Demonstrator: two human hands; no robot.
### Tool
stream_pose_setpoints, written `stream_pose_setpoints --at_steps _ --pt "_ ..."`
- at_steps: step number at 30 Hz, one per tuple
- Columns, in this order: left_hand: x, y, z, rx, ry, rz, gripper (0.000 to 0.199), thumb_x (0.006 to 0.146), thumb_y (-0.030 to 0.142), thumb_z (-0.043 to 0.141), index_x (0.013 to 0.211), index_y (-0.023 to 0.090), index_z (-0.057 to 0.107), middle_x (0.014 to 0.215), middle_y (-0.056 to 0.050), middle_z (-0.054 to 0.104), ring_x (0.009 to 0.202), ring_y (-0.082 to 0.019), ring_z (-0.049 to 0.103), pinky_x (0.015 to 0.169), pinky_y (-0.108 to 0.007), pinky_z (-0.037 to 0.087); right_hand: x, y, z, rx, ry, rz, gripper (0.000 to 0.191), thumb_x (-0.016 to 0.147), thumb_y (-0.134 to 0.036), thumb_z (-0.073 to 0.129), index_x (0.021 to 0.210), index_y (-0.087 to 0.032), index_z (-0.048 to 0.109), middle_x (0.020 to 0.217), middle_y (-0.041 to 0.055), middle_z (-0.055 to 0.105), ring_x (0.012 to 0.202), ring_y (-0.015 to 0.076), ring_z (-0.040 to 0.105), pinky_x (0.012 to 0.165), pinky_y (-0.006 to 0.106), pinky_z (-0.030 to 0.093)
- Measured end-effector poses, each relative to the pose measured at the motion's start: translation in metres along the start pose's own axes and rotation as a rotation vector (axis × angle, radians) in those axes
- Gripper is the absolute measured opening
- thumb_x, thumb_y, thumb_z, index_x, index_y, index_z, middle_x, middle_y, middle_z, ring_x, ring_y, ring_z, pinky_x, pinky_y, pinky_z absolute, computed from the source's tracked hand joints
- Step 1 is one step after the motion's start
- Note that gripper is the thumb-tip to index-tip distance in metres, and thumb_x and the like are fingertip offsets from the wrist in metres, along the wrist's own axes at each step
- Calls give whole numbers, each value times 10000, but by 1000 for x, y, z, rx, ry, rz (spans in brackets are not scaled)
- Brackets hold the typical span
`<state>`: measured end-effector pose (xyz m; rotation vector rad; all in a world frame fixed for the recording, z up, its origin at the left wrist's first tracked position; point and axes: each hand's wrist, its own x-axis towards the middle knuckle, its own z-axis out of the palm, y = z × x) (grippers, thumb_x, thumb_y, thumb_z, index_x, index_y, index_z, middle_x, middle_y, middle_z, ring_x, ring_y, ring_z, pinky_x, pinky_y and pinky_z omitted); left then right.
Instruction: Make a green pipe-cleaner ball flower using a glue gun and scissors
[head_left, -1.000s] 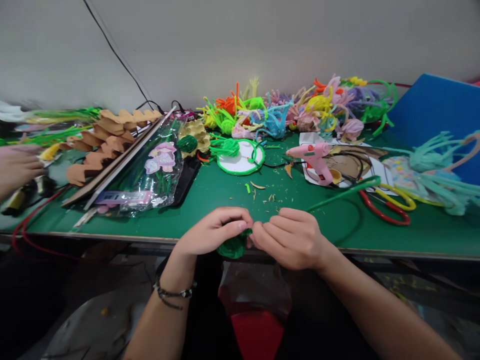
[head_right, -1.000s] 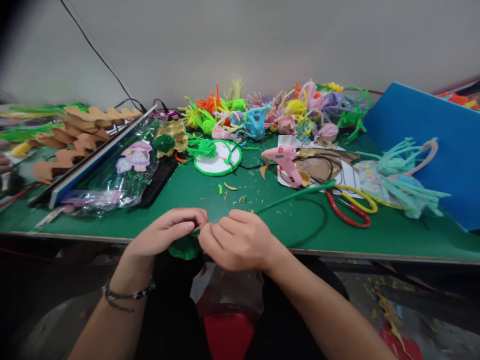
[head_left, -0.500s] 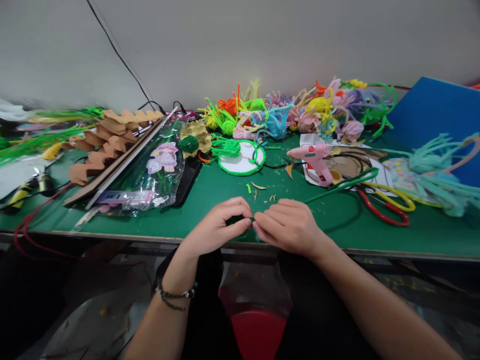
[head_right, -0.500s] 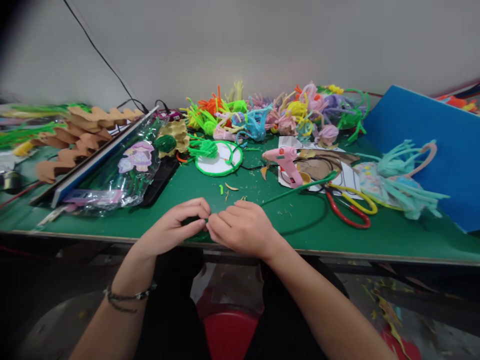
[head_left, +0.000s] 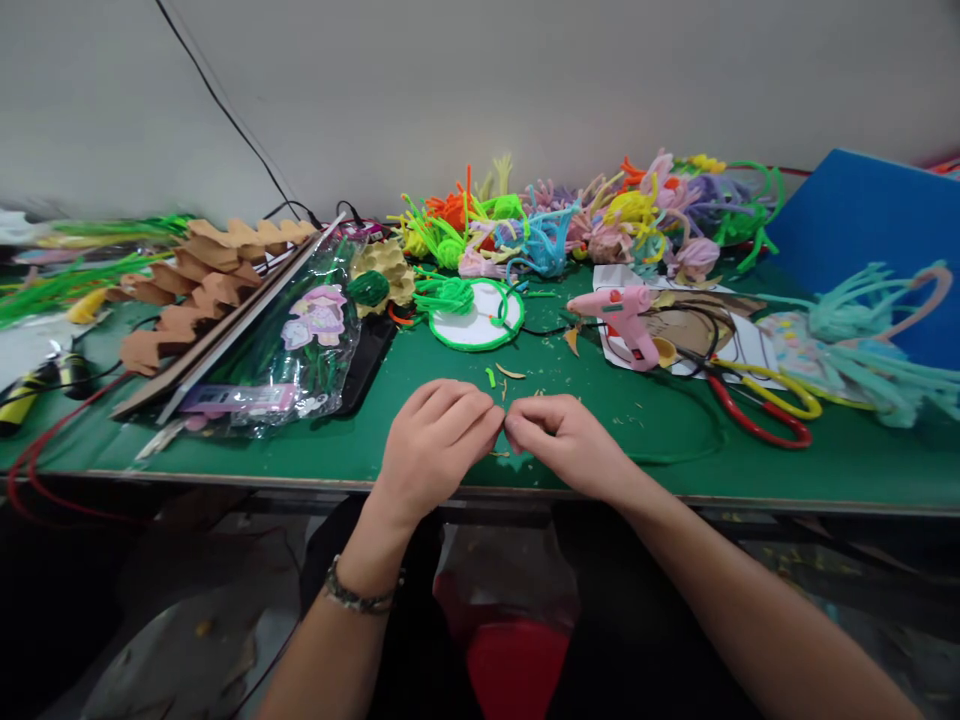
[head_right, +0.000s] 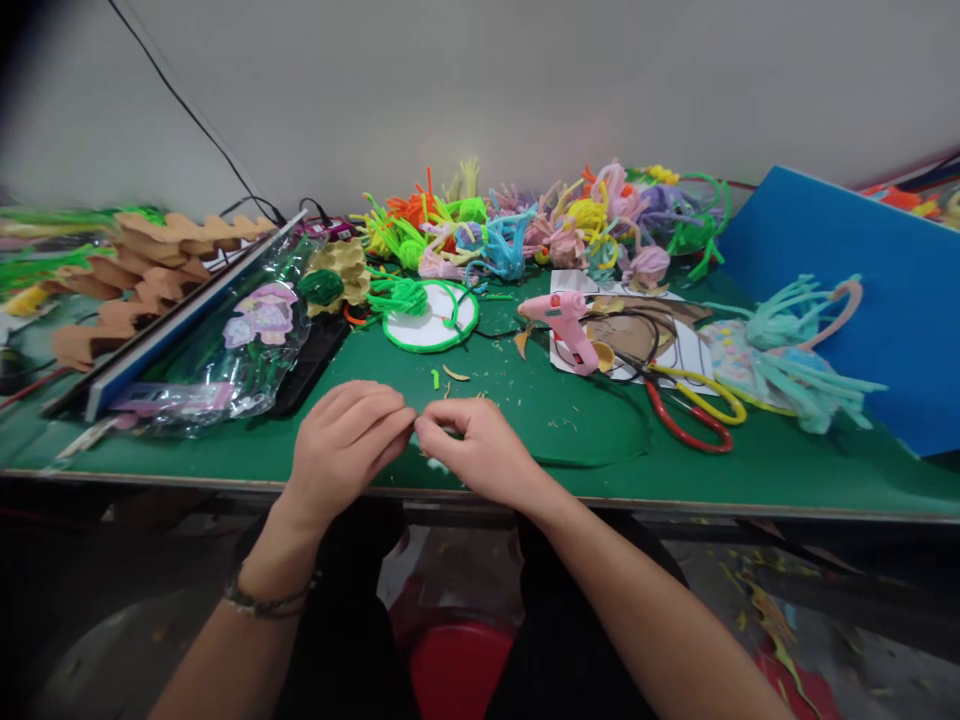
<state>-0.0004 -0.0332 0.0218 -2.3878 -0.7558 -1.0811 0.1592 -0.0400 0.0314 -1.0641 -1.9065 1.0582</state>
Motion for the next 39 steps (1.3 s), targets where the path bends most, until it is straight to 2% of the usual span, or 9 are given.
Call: stream_pose_setpoints --at_steps 3,6,11,18,25,30,33,36,39 --pt "0 2 -1 53 78 20 45 789 121 566 760 150 586 701 -11 656 726 -145 598 745 -289 471 0 -4 1 221 -81 79 305 779 -285 399 500 -171 447 460 -64 342 445 57 298 444 201 251" --pt "-1 3 -1 62 117 21 39 775 114 582 769 152 587 700 -7 665 731 -146 609 755 -292 474 -1 -5 2 343 -100 119 317 779 -314 415 500 -170 459 451 -74 315 430 54 266 422 203 221" --pt "1 3 0 17 113 17 67 802 133 542 754 162 579 677 -3 655 700 -130 606 725 -267 475 -1 -4 1 312 -63 106 272 715 -242 433 453 -176 399 452 -65 355 453 53 285 441 206 228" --pt "0 1 2 -115 69 -17 92 810 176 525 733 158 571 688 -22 645 681 -129 594 672 -250 484 0 -4 -1 226 -91 90 240 663 -216 416 450 -190 309 459 -75 232 457 53 216 424 205 183" --pt "-3 1 0 -282 -4 -158 50 767 169 534 728 168 565 710 -29 633 667 -117 585 607 -224 481 -7 -6 -2 -241 24 -191 290 688 -161 454 472 -177 260 520 -62 164 478 52 184 441 191 180" --pt "-2 2 -1 -341 -17 -203 66 767 153 524 736 165 581 722 -29 627 670 -110 583 604 -218 487 -8 0 -3 -640 136 -418 278 762 -185 448 485 -169 423 462 -65 269 453 61 230 469 214 213" --pt "-3 1 1 -328 22 -192 83 787 167 529 726 170 585 715 -23 623 677 -111 588 618 -227 492 -8 1 -2 -741 194 -503 268 779 -171 437 514 -168 471 449 -64 325 451 65 245 490 223 238" --pt "-4 1 3 -288 80 -164 59 785 168 560 735 174 591 703 -21 617 695 -123 599 625 -241 494 -7 -1 -2 -620 195 -438 270 759 -171 445 490 -169 425 459 -64 286 454 62 236 477 219 224" --pt "-2 3 3 -189 142 -113 56 775 147 576 734 182 591 669 -6 614 697 -127 606 639 -252 488 -5 -3 0 -258 121 -259 300 738 -174 428 460 -177 315 477 -67 218 446 53 216 444 201 204"
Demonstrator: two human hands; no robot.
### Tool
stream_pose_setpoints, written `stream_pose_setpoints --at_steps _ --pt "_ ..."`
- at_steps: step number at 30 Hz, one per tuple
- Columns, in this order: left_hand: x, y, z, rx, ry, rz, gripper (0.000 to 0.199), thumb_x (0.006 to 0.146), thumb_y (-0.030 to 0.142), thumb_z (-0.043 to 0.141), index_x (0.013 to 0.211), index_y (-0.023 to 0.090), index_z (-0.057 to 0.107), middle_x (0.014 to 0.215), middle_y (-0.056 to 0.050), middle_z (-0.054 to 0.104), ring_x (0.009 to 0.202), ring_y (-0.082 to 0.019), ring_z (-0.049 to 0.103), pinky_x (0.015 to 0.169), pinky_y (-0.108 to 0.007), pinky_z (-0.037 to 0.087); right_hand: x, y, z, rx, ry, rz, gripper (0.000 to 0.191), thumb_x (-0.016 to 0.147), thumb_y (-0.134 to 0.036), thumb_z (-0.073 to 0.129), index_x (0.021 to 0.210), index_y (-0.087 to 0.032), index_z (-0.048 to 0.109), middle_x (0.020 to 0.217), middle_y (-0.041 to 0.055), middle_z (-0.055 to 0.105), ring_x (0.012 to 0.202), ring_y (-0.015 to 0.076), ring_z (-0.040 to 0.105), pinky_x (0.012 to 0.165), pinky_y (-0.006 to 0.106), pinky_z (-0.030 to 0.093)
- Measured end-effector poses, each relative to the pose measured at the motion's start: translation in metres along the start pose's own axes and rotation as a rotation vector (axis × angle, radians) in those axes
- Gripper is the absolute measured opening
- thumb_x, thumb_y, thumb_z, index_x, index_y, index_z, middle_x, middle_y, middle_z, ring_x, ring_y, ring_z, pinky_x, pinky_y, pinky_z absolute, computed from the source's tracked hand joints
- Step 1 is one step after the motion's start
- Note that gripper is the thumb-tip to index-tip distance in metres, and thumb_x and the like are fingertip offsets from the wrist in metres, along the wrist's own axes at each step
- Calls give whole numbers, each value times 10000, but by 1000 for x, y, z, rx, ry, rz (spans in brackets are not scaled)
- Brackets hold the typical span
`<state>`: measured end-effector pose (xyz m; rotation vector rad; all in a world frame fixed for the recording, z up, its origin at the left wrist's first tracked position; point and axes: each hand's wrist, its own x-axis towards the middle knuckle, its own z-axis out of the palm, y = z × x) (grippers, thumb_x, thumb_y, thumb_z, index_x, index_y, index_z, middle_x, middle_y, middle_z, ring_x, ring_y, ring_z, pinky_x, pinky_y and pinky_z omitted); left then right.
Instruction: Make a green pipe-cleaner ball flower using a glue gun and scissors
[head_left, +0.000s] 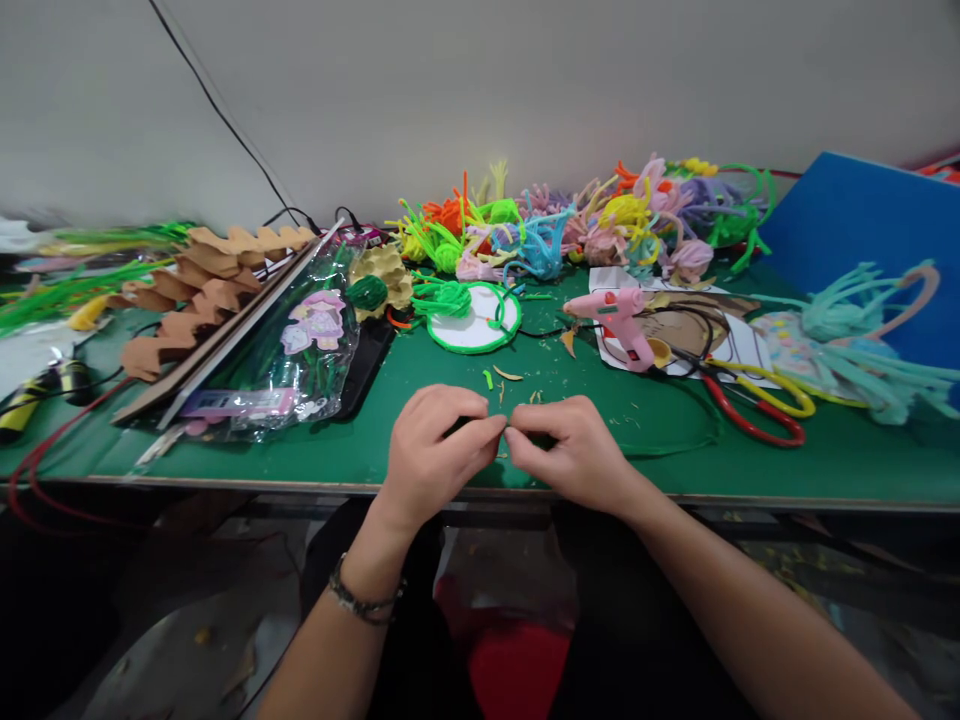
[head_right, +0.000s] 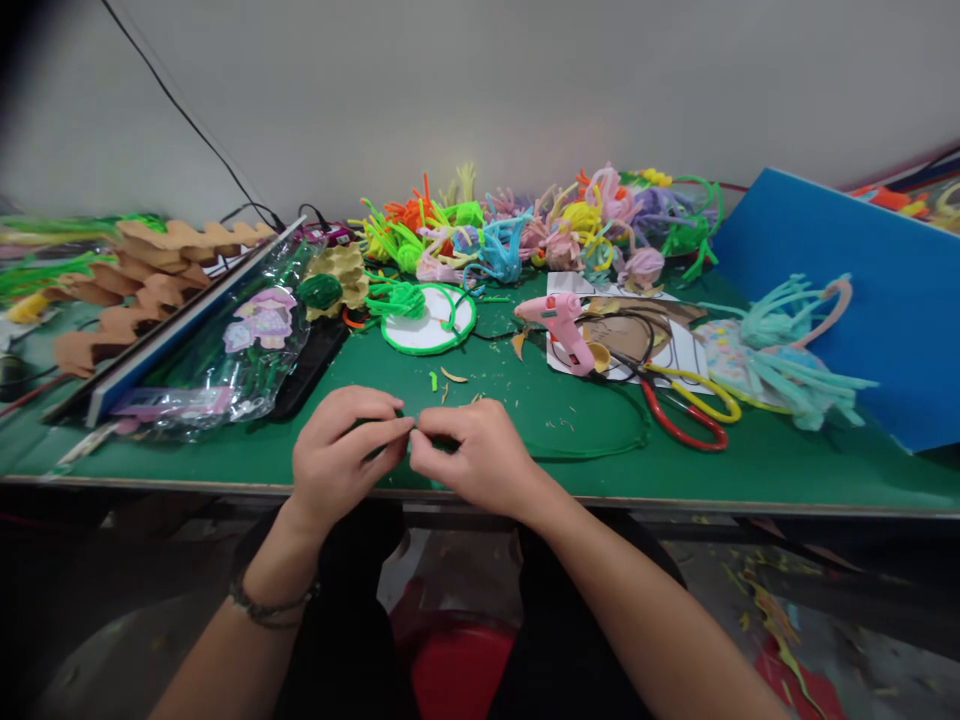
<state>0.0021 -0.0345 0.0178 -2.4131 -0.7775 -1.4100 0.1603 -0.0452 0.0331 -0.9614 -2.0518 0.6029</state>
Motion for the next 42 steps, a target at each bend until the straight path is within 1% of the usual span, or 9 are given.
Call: stream_pose_setpoints --at_steps 5,8,15,20,27,31,36,39,42 --pt "2 4 -4 206 83 143 125 732 89 613 722 209 583 664 37 635 722 -114 628 737 -269 477 0 -2 10 804 -176 395 332 769 -313 399 464 -202 326 368 -95 231 370 54 202 402 210 222" --pt "0 1 -5 196 94 134 119 744 97 605 741 215 586 660 35 634 719 -118 631 725 -272 486 0 -2 15 1017 -248 457 327 784 -348 382 491 -213 337 314 -123 160 329 55 155 404 219 257" --pt "1 -2 -1 -120 59 -246 82 750 90 570 719 162 593 685 -21 631 673 -115 599 615 -232 492 -1 4 3 -114 201 -60 116 813 -275 515 848 -173 560 579 -55 496 483 59 407 477 185 312" --pt "4 -1 -1 -386 -107 -570 88 719 110 575 645 156 573 645 6 628 623 -92 579 587 -190 462 -3 10 -5 -762 209 -556 241 889 -150 394 846 -189 628 509 -50 522 443 80 399 468 229 266" --pt "4 -5 -3 -541 -326 -740 82 716 137 551 636 153 561 604 30 602 580 -85 545 570 -181 436 -2 11 -5 -809 198 -550 211 867 -144 452 780 -160 643 507 -41 591 464 79 473 475 233 274" --pt "2 -5 -2 -369 -311 -508 93 746 126 546 658 146 564 630 6 598 604 -98 548 578 -195 434 -2 15 -3 -798 166 -472 303 902 -220 405 690 -180 618 493 -35 595 446 83 496 476 228 278" --pt "-3 -5 2 -18 -184 -127 110 803 167 527 715 147 589 692 -38 633 665 -140 563 623 -249 448 -2 13 0 -565 81 -112 375 929 -347 316 739 -184 595 565 -17 630 459 83 533 475 197 301" --pt "-3 -6 3 -46 -171 -153 86 798 160 536 732 145 589 701 -38 633 668 -136 566 626 -244 453 -1 11 1 -403 73 4 339 919 -344 344 749 -173 582 594 -11 626 486 85 542 493 181 337" --pt "-1 -5 1 -203 -179 -287 61 789 151 550 736 145 578 698 -23 615 661 -112 561 618 -211 449 -1 13 2 -424 80 -92 333 919 -324 351 758 -160 591 578 -7 625 468 84 541 487 183 342"
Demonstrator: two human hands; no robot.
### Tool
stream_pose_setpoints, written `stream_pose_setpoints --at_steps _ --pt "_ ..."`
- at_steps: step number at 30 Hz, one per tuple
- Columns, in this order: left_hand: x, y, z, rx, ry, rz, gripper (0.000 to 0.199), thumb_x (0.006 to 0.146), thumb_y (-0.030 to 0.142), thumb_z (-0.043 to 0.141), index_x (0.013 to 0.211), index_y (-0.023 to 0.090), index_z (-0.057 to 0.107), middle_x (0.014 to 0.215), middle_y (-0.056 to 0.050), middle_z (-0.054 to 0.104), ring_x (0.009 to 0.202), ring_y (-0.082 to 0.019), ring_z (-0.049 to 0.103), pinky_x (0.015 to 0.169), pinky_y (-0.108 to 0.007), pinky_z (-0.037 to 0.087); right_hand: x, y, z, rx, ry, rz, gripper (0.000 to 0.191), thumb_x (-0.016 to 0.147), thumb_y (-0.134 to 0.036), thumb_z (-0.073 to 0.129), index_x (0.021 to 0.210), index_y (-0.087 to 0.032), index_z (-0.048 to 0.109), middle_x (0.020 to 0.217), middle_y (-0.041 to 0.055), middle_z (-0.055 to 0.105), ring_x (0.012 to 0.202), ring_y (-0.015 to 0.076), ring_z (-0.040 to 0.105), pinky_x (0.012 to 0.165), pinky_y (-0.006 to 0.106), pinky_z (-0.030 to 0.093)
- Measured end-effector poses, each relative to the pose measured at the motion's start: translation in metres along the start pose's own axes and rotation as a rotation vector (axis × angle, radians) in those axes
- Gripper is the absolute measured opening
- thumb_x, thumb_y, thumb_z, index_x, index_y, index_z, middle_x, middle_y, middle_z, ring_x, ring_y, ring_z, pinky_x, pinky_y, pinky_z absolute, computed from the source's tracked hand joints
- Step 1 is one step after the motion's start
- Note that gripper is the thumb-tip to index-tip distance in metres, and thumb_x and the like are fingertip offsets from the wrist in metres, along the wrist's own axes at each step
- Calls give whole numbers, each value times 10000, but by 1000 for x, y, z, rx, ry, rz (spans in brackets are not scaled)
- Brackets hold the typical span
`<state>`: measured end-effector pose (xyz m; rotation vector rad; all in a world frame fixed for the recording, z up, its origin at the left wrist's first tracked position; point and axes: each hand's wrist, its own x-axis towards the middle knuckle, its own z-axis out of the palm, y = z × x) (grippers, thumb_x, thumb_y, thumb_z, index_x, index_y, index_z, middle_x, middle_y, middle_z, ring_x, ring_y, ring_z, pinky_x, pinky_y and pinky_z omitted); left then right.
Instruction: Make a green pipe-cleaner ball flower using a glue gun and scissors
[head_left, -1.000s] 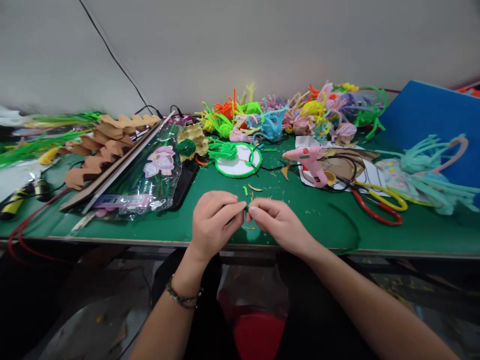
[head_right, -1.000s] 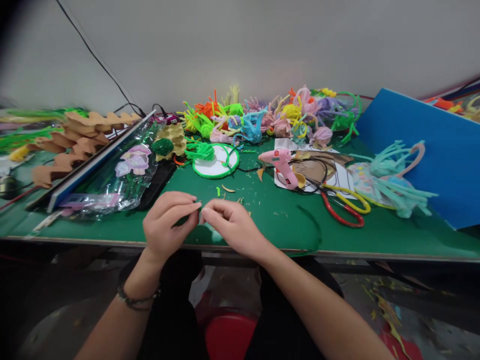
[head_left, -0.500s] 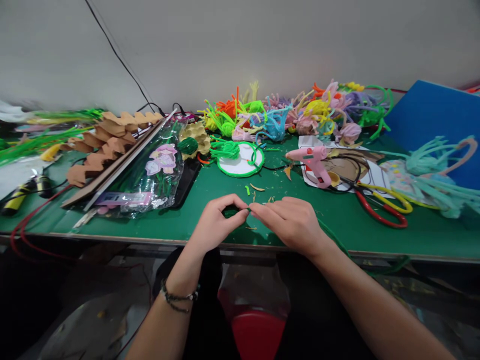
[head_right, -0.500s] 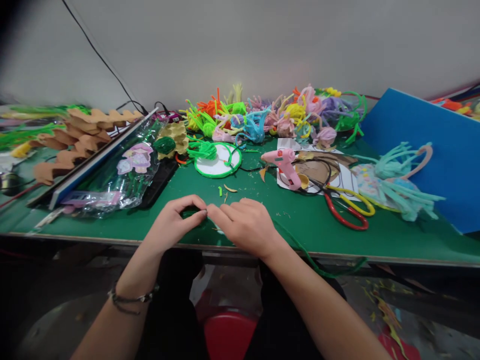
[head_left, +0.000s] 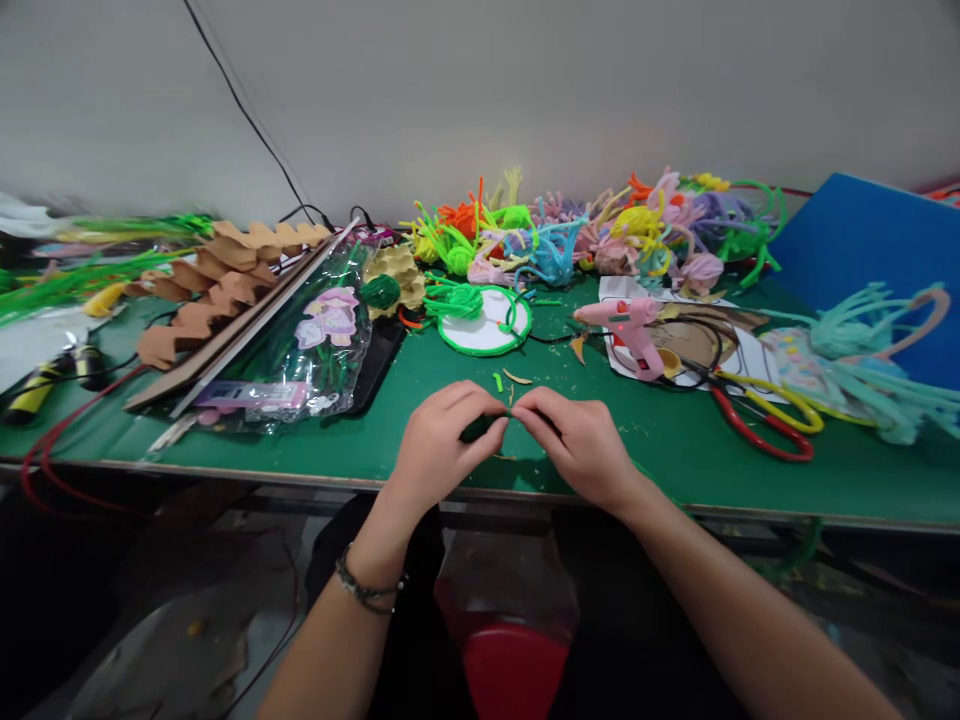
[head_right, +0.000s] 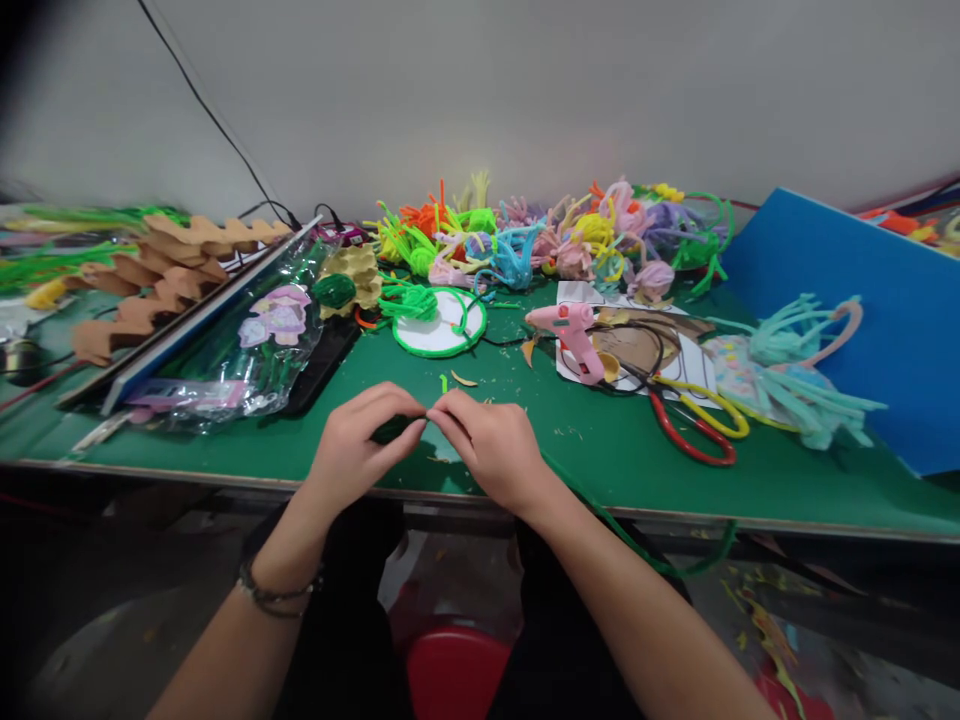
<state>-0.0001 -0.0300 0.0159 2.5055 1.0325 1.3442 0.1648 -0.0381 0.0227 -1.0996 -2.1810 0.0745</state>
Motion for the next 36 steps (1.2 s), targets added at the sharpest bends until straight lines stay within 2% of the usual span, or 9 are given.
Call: stream_pose_setpoints --at_steps 3,8,14,22,25,27,30,33,36 --pt "1 0 -2 -123 -4 -106 54 771 134 573 719 150 565 679 2 592 651 -90 552 610 -180 433 -1 4 2 -132 70 -149 333 921 -305 356 747 -166 605 554 -12 635 456 84 546 495 191 340" --pt "0 -3 -4 -195 -122 -207 68 745 114 584 700 155 555 680 15 588 649 -85 544 611 -171 418 0 6 3 -290 139 -300 341 911 -256 384 664 -175 604 559 -2 644 488 100 560 498 217 326" --pt "0 -7 -7 -187 -212 -244 83 735 80 550 710 160 542 700 18 588 672 -92 541 638 -185 418 2 7 -1 -289 52 -280 312 909 -278 382 738 -164 616 611 19 621 566 114 565 519 203 357" --pt "0 -9 -10 -83 -147 -265 70 779 138 524 715 166 524 691 13 575 661 -101 540 617 -199 421 0 16 -8 -256 70 -259 256 897 -236 411 789 -158 629 665 37 660 611 128 604 531 205 379" --pt "-1 -9 -9 18 -127 -185 72 793 148 512 724 166 518 701 -2 583 671 -118 552 613 -218 431 -2 15 -7 -181 45 -137 250 892 -257 421 784 -167 628 671 34 682 566 123 606 499 211 347" --pt "-1 -9 -8 101 -84 -96 68 797 151 510 732 165 519 703 -12 594 675 -130 558 617 -234 441 0 10 -10 -55 -10 13 239 881 -281 432 779 -173 620 594 10 651 487 103 557 491 211 332" --pt "0 -9 -8 223 -10 55 69 796 142 516 731 164 520 695 -19 612 672 -137 566 624 -246 449 5 3 -16 317 -131 313 241 855 -297 438 701 -172 575 440 -40 525 412 77 449 485 206 323" --pt "2 -6 -8 334 68 197 83 792 125 525 721 168 516 689 -15 627 679 -134 574 643 -247 448 9 0 -20 774 -262 599 273 821 -375 450 678 -163 547 334 -92 370 343 56 296 416 198 249" --pt "3 -4 -8 422 126 292 114 789 113 527 696 176 505 676 -13 631 674 -134 575 665 -258 446 10 2 -18 1129 -331 768 305 747 -459 515 674 -164 534 287 -135 253 320 41 142 369 197 147"
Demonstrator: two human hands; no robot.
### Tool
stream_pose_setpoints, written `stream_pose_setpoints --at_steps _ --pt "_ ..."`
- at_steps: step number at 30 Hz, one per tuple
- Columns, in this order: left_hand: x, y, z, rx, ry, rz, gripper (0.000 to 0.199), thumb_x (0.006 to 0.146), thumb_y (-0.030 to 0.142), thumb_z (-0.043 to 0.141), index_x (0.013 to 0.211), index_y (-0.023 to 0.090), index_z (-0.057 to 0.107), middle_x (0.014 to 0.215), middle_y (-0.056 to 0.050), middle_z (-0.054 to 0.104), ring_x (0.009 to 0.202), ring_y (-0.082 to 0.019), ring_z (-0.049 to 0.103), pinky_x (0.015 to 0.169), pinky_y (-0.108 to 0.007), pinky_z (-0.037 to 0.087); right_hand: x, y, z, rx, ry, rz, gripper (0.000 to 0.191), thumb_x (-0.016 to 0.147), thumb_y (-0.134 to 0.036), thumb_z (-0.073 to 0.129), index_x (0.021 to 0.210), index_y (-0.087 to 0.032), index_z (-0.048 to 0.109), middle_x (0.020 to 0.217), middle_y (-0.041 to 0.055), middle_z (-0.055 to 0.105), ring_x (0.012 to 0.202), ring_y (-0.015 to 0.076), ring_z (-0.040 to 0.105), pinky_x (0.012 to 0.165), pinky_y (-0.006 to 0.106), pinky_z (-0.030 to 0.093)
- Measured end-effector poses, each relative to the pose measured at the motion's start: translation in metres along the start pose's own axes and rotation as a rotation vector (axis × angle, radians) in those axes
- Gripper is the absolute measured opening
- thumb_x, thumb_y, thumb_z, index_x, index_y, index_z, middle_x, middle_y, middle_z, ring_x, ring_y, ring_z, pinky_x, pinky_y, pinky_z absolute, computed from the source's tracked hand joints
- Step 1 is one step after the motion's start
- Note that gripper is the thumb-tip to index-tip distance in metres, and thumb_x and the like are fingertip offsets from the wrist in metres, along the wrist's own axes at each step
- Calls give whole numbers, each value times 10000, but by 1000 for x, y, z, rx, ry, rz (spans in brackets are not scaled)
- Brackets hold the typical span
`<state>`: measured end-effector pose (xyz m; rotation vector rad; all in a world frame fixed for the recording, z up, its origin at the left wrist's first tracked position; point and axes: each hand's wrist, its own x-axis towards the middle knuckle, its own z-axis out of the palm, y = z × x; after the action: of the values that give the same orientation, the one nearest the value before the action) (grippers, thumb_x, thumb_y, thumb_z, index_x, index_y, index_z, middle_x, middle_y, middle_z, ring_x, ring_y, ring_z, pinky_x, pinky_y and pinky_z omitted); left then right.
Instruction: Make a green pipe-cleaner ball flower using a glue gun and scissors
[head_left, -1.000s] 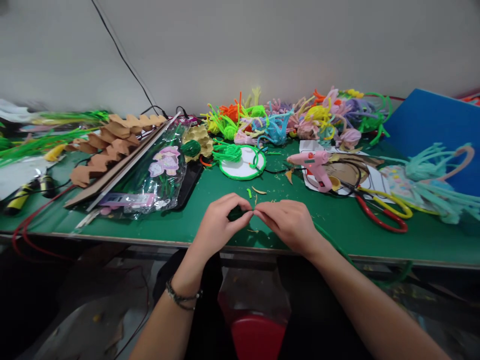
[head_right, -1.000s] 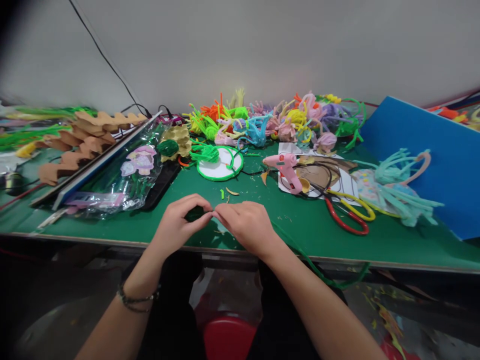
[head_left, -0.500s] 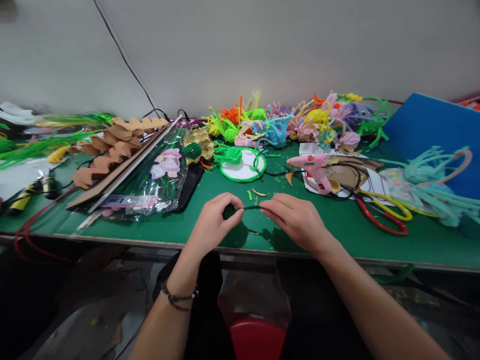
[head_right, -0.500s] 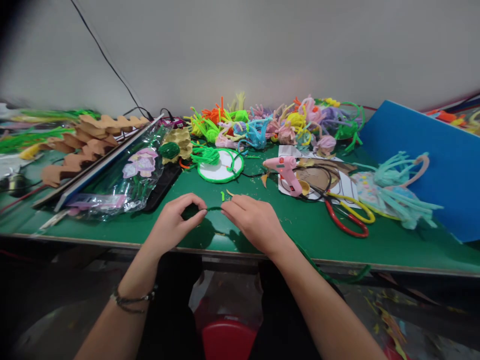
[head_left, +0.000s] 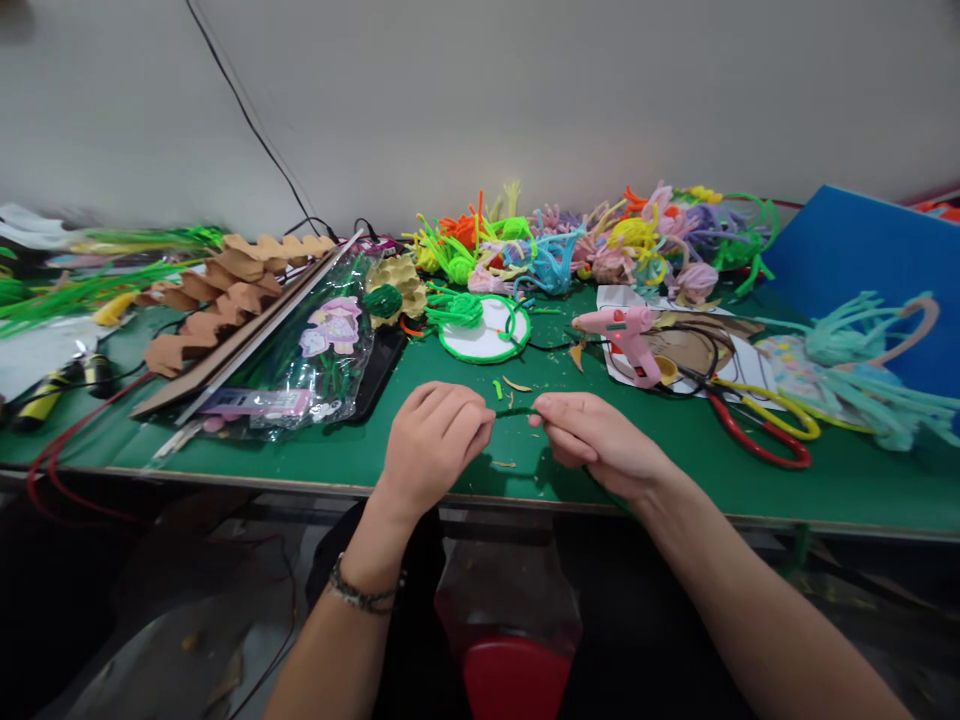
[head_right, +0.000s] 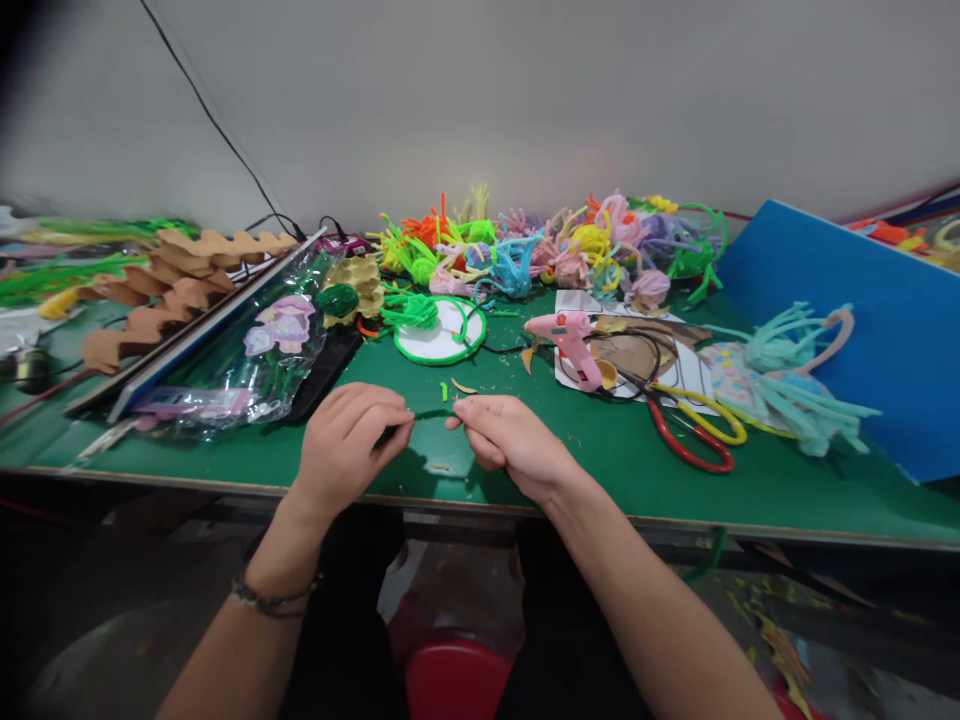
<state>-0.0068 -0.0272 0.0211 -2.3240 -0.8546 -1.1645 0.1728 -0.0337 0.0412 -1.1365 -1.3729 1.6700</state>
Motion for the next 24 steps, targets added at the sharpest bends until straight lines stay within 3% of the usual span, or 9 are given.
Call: stream_pose_setpoints --at_steps 3,8,11,15,18,24 --pt "0 0 0 -56 9 -41 114 781 108 531 698 183 509 692 -14 632 692 -134 579 689 -264 444 2 2 -1 132 -49 36 312 711 -475 550 660 -169 525 274 -145 236 319 37 103 361 200 111" --pt "-2 -2 4 -546 -101 -417 65 765 128 540 725 177 526 720 -3 603 701 -104 574 659 -212 456 2 2 0 -33 35 -116 318 740 -454 543 686 -142 569 324 -122 309 337 34 183 386 213 137" --pt "-2 -2 6 -720 -192 -571 95 734 148 560 825 171 541 803 -18 610 769 -117 582 717 -225 466 2 3 0 -49 73 -202 298 750 -439 538 684 -150 565 357 -115 327 346 37 220 394 216 160" --pt "-2 2 8 -866 -408 -593 337 702 234 613 1020 168 521 999 -60 617 940 -168 578 832 -274 460 2 5 -1 24 89 -258 269 773 -408 521 678 -160 558 365 -106 344 353 38 237 402 214 168" --pt "-1 4 9 -916 -471 -620 359 715 285 601 1045 174 512 1055 -67 607 961 -193 582 871 -312 453 1 5 -1 68 76 -289 248 776 -388 523 679 -163 558 364 -104 349 355 37 240 405 211 170" --pt "2 8 8 -1146 -480 -914 371 746 333 543 1080 198 457 985 -46 593 600 -114 603 552 -238 506 -1 3 -2 83 91 -305 226 758 -387 523 676 -177 532 361 -106 328 349 44 235 398 209 177"
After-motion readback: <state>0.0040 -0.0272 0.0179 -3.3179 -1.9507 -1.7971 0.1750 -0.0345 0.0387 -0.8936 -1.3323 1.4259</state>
